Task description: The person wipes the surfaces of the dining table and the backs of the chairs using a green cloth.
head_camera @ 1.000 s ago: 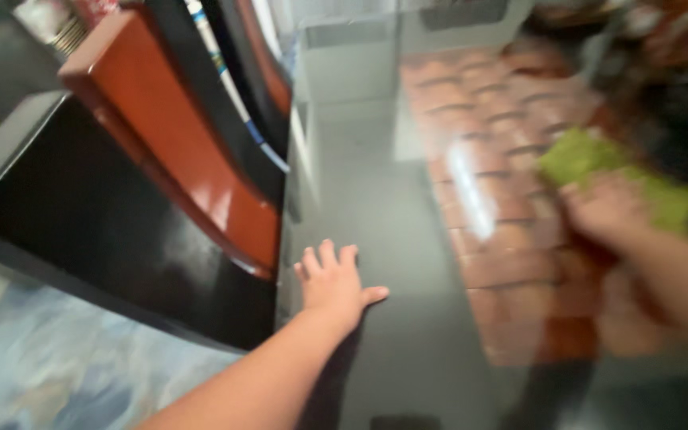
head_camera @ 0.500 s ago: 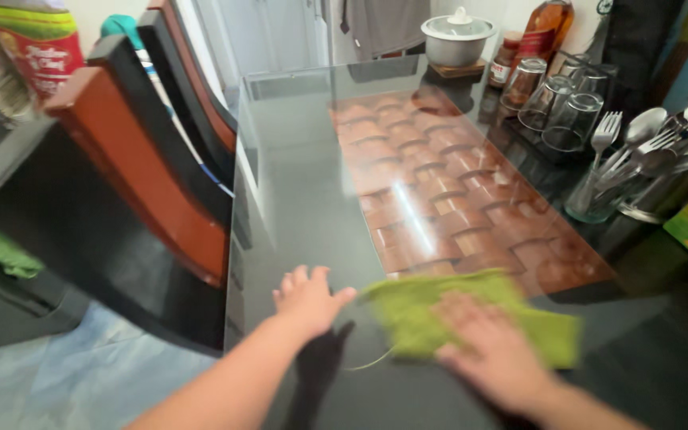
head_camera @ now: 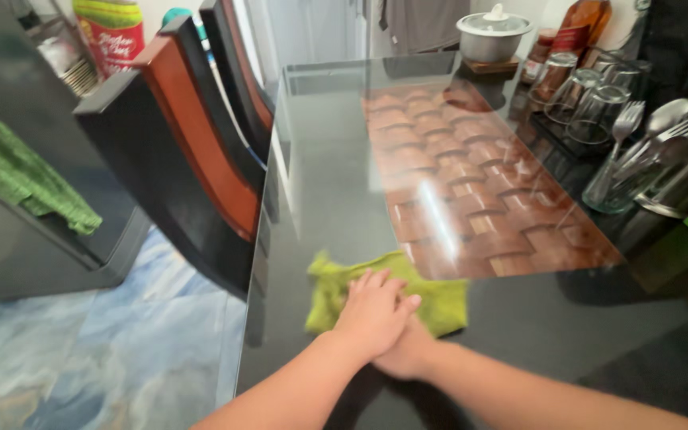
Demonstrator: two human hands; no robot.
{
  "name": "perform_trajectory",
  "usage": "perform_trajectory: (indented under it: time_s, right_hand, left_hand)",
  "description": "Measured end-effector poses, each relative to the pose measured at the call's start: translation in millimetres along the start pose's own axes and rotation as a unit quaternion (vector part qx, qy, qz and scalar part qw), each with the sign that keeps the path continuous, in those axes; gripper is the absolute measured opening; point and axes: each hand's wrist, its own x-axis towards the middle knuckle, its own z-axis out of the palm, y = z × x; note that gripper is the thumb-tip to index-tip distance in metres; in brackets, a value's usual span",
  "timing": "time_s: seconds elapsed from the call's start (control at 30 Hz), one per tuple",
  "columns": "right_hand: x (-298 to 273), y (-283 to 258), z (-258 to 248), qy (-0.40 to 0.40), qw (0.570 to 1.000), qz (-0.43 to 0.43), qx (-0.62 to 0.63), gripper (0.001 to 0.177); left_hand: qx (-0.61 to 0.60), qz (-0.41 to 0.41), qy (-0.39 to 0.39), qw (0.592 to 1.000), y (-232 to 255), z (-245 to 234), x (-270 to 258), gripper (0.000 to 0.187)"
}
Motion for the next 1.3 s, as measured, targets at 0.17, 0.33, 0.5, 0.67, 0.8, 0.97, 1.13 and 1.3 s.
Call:
perform_trajectory:
  time_s: [0.17,0.33,0.5,0.67,0.8,0.97,1.13,1.3]
  right_hand:
    - [-49.7,-36.7,-27.1,-0.192,0.98,-0.018,0.042,0.047]
    - [-67.5,-21.8,-44.0,-0.218,0.974,0.053,-0.028,0.052]
    - [-13.7,-26.9,-13.2,-0.242,0.946,0.176,-0.129,0.061]
    - [27.3,-69.5,26.4,-0.266,0.937,0.179,-0.138,0.063]
    - [25.7,-113.4,44.2,-0.262,0.944,0.146,-0.136,0.063]
    - [-3.8,-157.1,43.0,-0.26,0.951,0.124,-0.116,0.063]
    - [-46.8,-191.0,30.5,-0.216,0.965,0.107,-0.099,0.065]
    - [-81.5,-202.5,15.3,-0.15,0.968,0.186,-0.071,0.075]
  left_hand:
    - [0.017,-0.039,-0.057,0.997,-12.7,9.9,-53.3,0.041]
    - [0.031,0.072,-0.054,0.995,-23.1,14.5,-79.0,0.058]
    - [0.14,0.046,-0.068,0.987,-69.4,-2.6,-60.0,0.067]
    - [0.172,-0.002,-0.084,0.981,-127.8,-24.3,-90.7,0.066]
    - [0.195,-0.016,-0.09,0.977,-138.9,-42.8,-142.5,0.068]
    - [0.201,0.0,-0.146,0.969,-119.8,-69.4,-198.8,0.08]
    - [0.197,0.067,-0.154,0.966,-90.0,-75.1,-232.4,0.084]
    - [0.154,0.057,-0.151,0.975,-64.7,-71.2,-238.0,0.084]
